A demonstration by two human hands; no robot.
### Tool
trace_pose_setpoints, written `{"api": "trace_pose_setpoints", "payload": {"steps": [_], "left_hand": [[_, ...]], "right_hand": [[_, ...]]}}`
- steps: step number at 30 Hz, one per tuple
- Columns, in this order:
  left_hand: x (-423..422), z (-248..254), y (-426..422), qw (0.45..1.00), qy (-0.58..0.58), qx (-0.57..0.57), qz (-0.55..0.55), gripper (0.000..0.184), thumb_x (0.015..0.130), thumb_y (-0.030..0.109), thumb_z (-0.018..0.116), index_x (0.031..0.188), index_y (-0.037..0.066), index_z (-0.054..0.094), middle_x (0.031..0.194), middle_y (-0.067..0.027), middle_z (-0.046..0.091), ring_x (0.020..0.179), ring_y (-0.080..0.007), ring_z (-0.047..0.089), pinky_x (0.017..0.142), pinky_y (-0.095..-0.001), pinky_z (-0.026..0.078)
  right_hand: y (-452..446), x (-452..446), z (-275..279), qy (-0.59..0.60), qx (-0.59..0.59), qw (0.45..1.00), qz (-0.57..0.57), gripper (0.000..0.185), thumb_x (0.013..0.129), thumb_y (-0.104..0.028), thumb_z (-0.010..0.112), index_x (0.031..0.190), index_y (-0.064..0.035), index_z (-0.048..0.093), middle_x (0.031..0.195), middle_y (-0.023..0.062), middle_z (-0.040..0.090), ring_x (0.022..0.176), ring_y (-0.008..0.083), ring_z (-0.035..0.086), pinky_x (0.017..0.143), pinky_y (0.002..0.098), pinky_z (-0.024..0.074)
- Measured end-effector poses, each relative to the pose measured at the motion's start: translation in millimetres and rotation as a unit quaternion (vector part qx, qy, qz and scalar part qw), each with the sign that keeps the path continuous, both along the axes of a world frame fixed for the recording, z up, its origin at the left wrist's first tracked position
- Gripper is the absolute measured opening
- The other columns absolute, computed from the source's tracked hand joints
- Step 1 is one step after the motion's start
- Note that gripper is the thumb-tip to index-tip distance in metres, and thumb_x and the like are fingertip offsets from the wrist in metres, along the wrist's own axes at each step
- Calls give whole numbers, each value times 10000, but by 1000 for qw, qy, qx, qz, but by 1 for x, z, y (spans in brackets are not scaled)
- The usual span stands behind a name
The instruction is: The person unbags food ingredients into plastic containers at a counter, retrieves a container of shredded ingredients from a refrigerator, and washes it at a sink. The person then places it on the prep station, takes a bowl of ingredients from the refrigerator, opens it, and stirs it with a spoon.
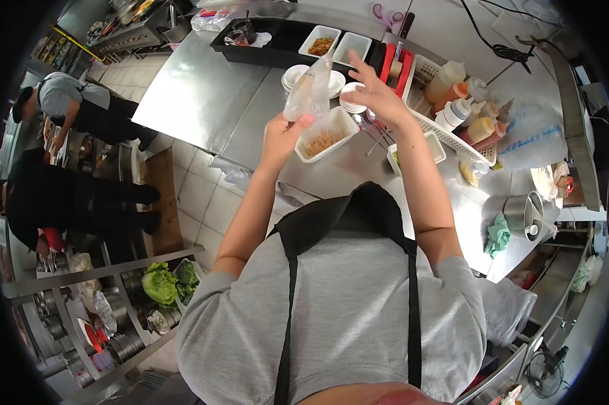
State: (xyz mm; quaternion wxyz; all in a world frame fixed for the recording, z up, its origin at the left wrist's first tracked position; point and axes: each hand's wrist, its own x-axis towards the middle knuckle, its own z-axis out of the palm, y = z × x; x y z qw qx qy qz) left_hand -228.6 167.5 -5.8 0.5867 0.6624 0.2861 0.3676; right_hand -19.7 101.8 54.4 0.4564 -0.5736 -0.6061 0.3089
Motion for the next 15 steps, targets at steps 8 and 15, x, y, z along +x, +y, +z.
{"api": "trace_pose_setpoints", "payload": {"steps": [8,15], "left_hand": [[-4,-14,11,998,-31,-58,-25,268,879,221,609,1022,0,658,837,-33,670,763,-75,585,696,-225,466],[-3,2,4,993,-71,55,78,221,856,216,639,932,10,669,770,-19,641,689,-48,521,620,-209,425]], "right_hand": [[20,1,-3,195,89,976,-49,222,838,-155,644,996,2,638,981,26,564,904,117,513,801,258,401],[8,-6,17,118,48,984,-121,147,818,-158,668,868,-23,696,847,15,628,790,94,542,732,238,434]]}}
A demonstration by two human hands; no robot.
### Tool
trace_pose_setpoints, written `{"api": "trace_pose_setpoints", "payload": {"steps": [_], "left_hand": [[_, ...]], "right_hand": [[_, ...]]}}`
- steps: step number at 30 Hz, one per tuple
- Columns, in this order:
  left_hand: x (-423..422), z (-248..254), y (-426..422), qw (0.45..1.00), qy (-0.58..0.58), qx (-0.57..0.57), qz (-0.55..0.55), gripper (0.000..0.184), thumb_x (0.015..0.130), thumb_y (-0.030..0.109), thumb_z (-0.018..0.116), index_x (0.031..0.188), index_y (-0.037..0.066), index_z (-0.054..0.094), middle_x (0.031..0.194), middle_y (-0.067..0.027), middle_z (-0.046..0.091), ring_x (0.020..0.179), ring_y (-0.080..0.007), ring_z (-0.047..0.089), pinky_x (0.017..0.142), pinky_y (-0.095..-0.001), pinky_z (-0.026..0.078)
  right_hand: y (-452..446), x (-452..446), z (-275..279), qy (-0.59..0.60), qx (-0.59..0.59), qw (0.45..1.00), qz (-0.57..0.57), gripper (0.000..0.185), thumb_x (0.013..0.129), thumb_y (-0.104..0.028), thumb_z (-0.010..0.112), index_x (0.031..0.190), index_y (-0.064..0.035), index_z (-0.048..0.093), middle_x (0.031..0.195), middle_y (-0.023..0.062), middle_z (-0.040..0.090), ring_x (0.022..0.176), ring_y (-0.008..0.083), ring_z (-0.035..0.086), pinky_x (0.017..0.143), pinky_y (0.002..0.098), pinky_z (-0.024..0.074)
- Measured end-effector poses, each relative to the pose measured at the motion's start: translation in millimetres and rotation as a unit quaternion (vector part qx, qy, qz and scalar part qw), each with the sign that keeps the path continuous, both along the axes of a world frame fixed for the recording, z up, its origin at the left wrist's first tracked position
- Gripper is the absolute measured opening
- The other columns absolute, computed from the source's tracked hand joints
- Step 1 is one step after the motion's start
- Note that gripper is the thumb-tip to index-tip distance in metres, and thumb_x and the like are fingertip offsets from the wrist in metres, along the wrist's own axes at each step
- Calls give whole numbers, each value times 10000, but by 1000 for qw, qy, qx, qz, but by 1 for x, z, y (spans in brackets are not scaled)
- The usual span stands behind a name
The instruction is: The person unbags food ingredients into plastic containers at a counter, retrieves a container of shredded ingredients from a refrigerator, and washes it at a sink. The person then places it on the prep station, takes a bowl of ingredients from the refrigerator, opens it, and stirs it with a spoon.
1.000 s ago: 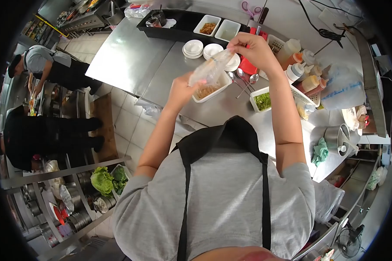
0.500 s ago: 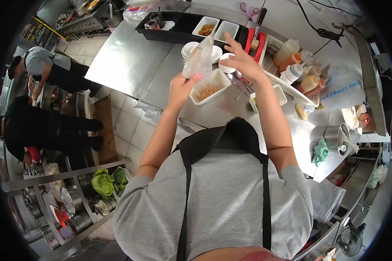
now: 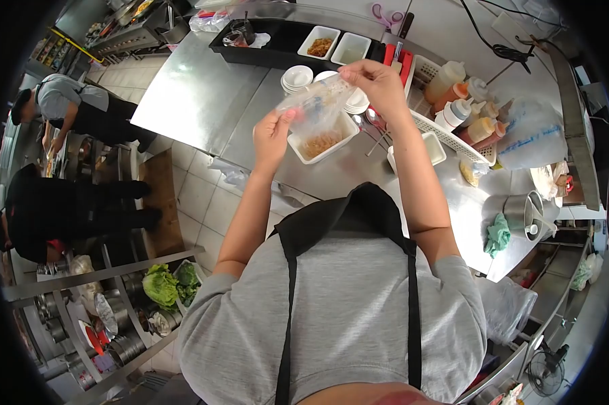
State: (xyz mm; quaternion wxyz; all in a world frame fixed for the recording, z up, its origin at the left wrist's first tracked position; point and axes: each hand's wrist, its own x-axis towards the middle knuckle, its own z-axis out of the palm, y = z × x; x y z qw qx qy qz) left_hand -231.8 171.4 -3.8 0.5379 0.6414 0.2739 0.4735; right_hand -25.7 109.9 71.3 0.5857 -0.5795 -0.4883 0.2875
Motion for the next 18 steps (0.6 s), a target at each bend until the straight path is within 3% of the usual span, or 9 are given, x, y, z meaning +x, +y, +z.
{"api": "trace_pose_setpoints", "payload": {"steps": [4,7,9,11,13,15,16,17,18], "left_hand": [[-3,-5,2,993,108,45,-5,185,866,164,608,940,2,660,750,-15,632,656,-44,481,594,-206,398],[-6,2,1,986,163,32,8,177,886,113,550,972,6,661,769,-12,640,677,-50,504,626,-211,414],[-3,4,-1,994,110,12,-14,206,872,110,565,1032,6,642,851,-32,644,757,-65,530,687,-214,423],[0,8,-3,998,57,-6,-36,260,857,107,581,1093,7,622,934,-53,649,836,-81,557,749,-217,433],[1,11,-7,991,-31,8,-129,510,832,129,625,1293,-5,452,1192,-108,557,1062,-144,533,898,-252,407],[0,-1,-5,987,-48,-11,-150,655,809,177,657,1344,-21,336,1277,-134,476,1143,-179,477,946,-288,377],[1,-7,-2,983,-67,-28,-170,813,785,226,688,1395,-36,219,1361,-160,396,1224,-215,421,995,-323,346],[2,-13,2,983,-70,-28,-168,813,785,226,688,1395,-36,219,1361,-160,396,1224,-215,421,995,-323,346],[-2,-18,1,987,20,44,-153,911,738,275,720,1396,-48,179,1351,-188,394,1232,-255,414,1002,-357,340]], "right_hand": [[1,4,5,-92,-70,991,-66,158,817,-150,669,893,-12,685,863,24,650,790,90,551,726,227,437],[2,4,-1,-57,25,998,17,188,807,-143,677,943,-13,668,931,40,647,832,98,560,748,231,439],[4,-2,-2,85,144,986,19,222,797,-98,670,1002,-16,646,979,42,634,865,112,568,763,235,441],[4,-6,-10,45,101,993,33,218,796,-64,648,1009,-18,640,992,46,626,875,118,569,774,244,445],[-1,-11,-10,8,56,998,42,221,795,-30,625,1016,-21,635,1004,50,619,886,125,571,786,254,449],[-6,-11,-5,-99,-10,984,145,253,786,-12,602,1038,-2,599,976,42,619,936,126,573,820,254,448],[-6,-12,-4,5,10,995,98,192,772,6,581,958,-18,618,931,27,622,883,108,564,796,257,449],[-6,-11,0,3,9,995,100,192,772,6,581,958,-18,618,931,27,622,883,108,564,796,257,449],[-9,-14,8,-36,-26,994,96,185,768,23,570,942,-20,618,908,21,624,861,102,559,784,256,448]]}}
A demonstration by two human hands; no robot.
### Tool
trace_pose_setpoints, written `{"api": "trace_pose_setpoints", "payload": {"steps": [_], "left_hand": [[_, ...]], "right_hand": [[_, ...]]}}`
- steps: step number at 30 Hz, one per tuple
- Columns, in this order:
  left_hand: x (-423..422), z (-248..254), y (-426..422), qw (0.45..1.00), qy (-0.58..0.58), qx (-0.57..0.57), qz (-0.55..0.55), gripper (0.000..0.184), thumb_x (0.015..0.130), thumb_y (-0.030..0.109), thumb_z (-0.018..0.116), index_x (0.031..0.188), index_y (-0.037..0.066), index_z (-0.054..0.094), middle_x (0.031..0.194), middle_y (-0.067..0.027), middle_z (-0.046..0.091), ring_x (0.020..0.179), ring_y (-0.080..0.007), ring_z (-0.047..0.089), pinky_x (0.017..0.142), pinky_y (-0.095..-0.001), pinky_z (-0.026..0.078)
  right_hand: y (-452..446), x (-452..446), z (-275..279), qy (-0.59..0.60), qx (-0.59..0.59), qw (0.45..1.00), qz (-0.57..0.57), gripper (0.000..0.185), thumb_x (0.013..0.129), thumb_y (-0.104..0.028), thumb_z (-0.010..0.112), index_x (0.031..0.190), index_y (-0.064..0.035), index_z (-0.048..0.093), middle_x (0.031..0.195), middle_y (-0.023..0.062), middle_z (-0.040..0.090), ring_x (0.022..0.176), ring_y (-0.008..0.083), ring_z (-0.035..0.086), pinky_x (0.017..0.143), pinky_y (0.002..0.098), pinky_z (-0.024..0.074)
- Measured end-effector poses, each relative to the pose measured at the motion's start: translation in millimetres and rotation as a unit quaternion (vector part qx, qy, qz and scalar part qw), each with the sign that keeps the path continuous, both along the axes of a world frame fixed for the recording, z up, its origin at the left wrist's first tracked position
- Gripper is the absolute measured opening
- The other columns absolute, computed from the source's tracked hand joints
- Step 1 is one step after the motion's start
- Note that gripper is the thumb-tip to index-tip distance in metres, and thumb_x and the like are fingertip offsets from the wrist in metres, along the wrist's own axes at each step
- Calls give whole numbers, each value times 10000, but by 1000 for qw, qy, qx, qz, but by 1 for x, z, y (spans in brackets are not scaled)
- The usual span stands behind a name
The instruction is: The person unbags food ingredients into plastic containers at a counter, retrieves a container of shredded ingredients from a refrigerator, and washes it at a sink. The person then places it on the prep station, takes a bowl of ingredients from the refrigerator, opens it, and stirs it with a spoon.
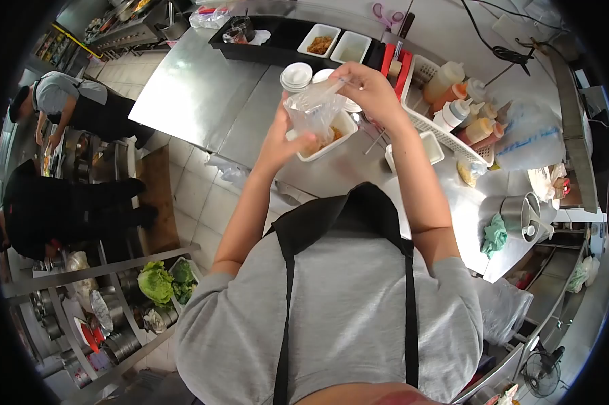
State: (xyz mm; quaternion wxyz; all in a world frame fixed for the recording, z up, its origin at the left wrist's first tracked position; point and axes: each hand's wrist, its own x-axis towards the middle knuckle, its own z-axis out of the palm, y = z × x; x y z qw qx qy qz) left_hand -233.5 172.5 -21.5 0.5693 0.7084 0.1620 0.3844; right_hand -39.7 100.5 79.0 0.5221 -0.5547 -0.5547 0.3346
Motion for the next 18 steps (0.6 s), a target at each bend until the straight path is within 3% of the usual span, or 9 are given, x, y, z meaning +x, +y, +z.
{"api": "trace_pose_setpoints", "payload": {"steps": [1,2,4,8,13,15,18], "left_hand": [[-4,0,-2,993,81,86,15,1012,690,324,752,1397,-60,138,1341,-216,392,1240,-296,407,1010,-391,333],[-7,2,-5,993,83,87,14,1012,690,324,752,1397,-60,138,1341,-216,392,1240,-296,407,1010,-391,333],[-3,15,-14,951,226,212,24,1140,577,350,788,1386,-83,112,1295,-251,414,1227,-365,393,1018,-419,315],[0,-16,-11,950,245,184,56,1150,550,268,774,1388,-87,71,1227,-244,450,1145,-395,430,988,-410,346],[-6,-20,-23,945,255,174,109,1104,579,168,740,1393,-84,38,1129,-198,502,1065,-360,470,943,-396,383],[-6,-17,-28,945,241,184,120,1104,581,164,742,1395,-81,36,1133,-195,502,1070,-355,470,944,-395,383],[-5,-9,-33,949,236,168,124,1106,582,158,745,1397,-78,36,1139,-189,502,1077,-348,470,944,-394,383]], "right_hand": [[-5,-4,5,-38,-31,999,-5,183,764,40,559,926,-23,618,886,14,625,838,97,555,772,255,447],[-9,-8,10,-57,-1,998,-24,207,763,65,530,937,-14,609,855,16,628,818,94,554,759,253,443],[-12,-6,23,-88,24,995,-30,212,763,70,524,941,-10,607,856,20,628,819,95,558,761,251,444],[-17,7,22,-99,95,990,-16,203,777,70,521,946,-4,606,875,23,629,847,94,571,779,244,444],[-30,39,1,-81,73,993,-54,215,806,89,473,955,-9,594,923,30,622,897,100,570,807,242,436],[-34,53,-7,45,127,983,-125,194,796,83,498,944,-13,578,880,10,621,826,70,554,740,216,430],[-43,73,-42,107,65,983,-131,147,849,30,516,978,-20,565,915,39,610,896,109,564,804,244,433]]}}
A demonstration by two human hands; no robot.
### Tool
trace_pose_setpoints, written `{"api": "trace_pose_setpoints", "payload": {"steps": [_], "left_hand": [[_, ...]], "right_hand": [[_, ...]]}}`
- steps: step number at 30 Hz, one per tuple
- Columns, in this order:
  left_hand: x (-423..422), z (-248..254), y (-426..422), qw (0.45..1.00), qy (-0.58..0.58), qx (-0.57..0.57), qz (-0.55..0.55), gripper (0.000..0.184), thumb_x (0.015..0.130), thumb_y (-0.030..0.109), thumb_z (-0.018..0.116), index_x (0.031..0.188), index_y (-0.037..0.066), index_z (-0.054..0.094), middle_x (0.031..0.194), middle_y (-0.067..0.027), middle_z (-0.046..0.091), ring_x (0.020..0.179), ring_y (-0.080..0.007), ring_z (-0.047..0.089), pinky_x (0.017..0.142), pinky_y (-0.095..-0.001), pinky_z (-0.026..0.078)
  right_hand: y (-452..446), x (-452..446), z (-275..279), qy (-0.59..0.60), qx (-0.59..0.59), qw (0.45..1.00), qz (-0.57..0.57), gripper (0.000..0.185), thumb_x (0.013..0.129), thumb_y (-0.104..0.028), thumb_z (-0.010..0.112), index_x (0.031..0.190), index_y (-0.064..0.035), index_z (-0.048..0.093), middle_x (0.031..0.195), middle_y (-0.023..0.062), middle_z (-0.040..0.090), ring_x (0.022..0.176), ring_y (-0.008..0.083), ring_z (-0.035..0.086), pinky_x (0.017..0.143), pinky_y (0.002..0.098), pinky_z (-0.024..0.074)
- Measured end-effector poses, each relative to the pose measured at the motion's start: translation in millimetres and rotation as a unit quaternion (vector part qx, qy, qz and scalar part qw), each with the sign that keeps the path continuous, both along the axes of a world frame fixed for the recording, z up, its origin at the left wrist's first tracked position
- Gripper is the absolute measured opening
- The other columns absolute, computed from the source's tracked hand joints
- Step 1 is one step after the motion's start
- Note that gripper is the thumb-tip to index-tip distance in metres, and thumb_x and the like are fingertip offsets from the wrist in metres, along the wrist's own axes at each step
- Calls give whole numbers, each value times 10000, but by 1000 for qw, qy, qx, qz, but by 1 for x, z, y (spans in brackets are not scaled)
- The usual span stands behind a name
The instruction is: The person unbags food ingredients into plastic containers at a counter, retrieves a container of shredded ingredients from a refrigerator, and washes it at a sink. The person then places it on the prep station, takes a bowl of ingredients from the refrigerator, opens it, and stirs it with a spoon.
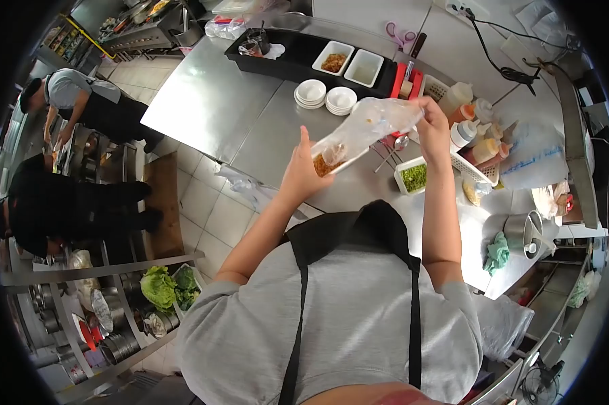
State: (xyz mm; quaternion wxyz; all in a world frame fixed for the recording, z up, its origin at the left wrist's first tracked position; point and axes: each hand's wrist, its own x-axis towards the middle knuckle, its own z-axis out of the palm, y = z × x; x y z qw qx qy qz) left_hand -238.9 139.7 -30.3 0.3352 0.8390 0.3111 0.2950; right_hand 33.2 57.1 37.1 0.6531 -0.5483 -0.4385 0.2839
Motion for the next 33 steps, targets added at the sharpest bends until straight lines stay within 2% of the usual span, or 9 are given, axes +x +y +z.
{"api": "trace_pose_setpoints", "payload": {"steps": [1,6,12,15,17,19,25,28,33], "left_hand": [[0,4,1,1000,5,-19,-2,1108,580,158,747,1398,-76,37,1139,-186,503,1080,-345,469,943,-394,384],[-3,39,23,995,-80,-56,-18,1088,607,199,764,1397,-81,69,1116,-168,508,1054,-312,498,932,-364,390],[27,74,114,984,-163,14,69,1046,618,279,785,1370,-108,170,1146,-195,492,1077,-318,489,942,-360,382],[55,84,164,973,-128,118,149,1002,619,311,770,1325,-149,228,1215,-295,433,1158,-378,420,985,-396,347],[76,79,198,965,-139,154,161,964,620,309,761,1309,-143,260,1221,-302,423,1163,-394,405,986,-407,343],[91,81,210,965,-87,151,195,925,618,297,756,1288,-138,291,1226,-306,420,1168,-401,400,988,-412,341],[127,65,210,973,-138,117,141,898,603,278,764,1281,-97,310,1127,-257,465,1052,-384,458,922,-427,390],[139,53,225,931,-108,263,230,815,593,228,773,1229,-54,349,1076,-239,470,1010,-389,463,889,-445,403],[146,38,248,934,-47,246,256,828,592,277,789,1218,-53,359,1085,-237,488,1005,-378,474,910,-440,380]], "right_hand": [[-3,5,-9,-1,5,1000,1,147,849,30,516,978,-20,565,915,39,610,896,109,564,804,244,433],[-27,20,-21,376,194,899,-111,270,867,20,501,1136,18,487,1086,125,570,993,218,552,860,358,466],[-93,76,-96,573,268,768,-98,219,886,9,491,1098,63,493,1055,132,579,929,216,576,871,353,477],[-148,89,-119,504,309,806,-21,207,877,19,492,1076,79,494,1047,154,583,924,232,573,896,358,471],[-172,68,-86,482,311,802,-168,270,862,27,496,1123,95,470,1119,187,566,1028,260,549,954,376,446],[-207,60,-78,468,355,805,-86,367,849,46,486,1207,100,426,1237,222,505,1193,296,463,1037,413,377],[-289,48,-85,454,443,753,-177,342,852,67,457,1192,102,444,1234,217,508,1147,311,481,1040,437,364],[-314,42,-89,436,463,742,-210,316,882,39,431,1195,81,444,1215,214,520,1123,329,496,1000,456,393],[-331,31,-89,406,471,732,-279,314,911,32,386,1219,92,394,1208,238,505,1095,325,505,947,433,440]]}}
